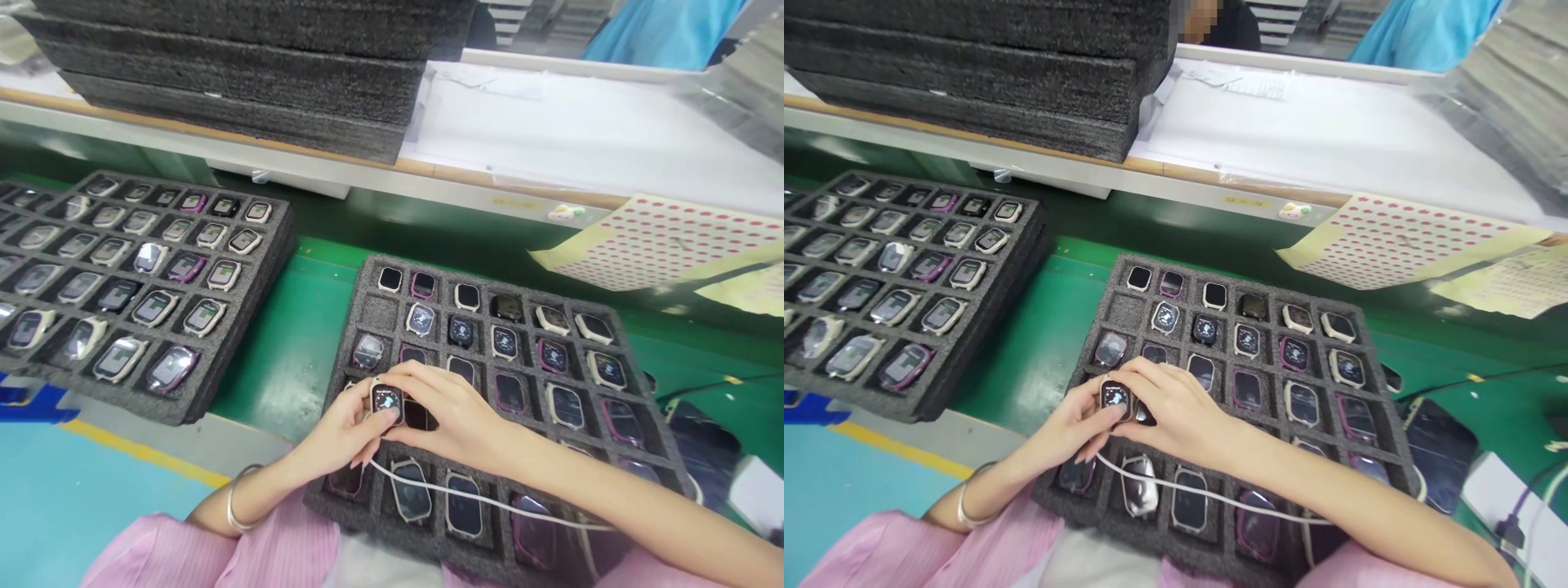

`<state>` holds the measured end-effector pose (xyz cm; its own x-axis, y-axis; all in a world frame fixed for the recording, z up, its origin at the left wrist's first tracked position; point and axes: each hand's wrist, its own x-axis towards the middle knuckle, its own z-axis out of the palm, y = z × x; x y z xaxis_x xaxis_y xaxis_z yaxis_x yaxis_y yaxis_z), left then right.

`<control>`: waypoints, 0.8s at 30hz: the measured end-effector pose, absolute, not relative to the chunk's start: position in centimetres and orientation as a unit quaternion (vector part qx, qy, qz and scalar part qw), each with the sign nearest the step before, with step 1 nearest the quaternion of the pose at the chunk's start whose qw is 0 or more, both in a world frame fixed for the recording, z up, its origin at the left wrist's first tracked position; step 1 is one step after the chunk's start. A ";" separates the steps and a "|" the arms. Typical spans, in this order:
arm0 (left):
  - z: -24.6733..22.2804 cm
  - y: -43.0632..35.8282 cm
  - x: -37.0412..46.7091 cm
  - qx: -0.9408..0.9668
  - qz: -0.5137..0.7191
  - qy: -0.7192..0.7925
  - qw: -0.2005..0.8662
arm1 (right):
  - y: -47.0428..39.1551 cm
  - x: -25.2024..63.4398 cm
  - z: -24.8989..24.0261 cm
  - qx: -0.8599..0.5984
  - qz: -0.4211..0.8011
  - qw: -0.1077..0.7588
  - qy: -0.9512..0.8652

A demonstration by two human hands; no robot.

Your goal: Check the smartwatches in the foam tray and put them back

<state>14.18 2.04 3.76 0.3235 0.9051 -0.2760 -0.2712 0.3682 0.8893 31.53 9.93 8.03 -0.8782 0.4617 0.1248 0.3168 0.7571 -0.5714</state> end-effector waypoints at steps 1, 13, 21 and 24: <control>3.8 2.0 14.2 0.385 0.409 0.412 0.717 | 9.9 31.5 8.0 -0.210 0.273 0.131 -0.930; 3.8 2.0 14.1 0.389 0.419 0.400 0.716 | 9.8 31.3 8.1 -0.208 0.244 0.126 -0.939; 3.9 2.0 14.2 0.390 0.429 0.397 0.712 | 9.7 31.4 8.2 -0.206 0.233 0.135 -0.941; 4.0 2.1 14.1 0.392 0.427 0.401 0.709 | 9.8 31.3 8.3 -0.201 0.224 0.139 -0.943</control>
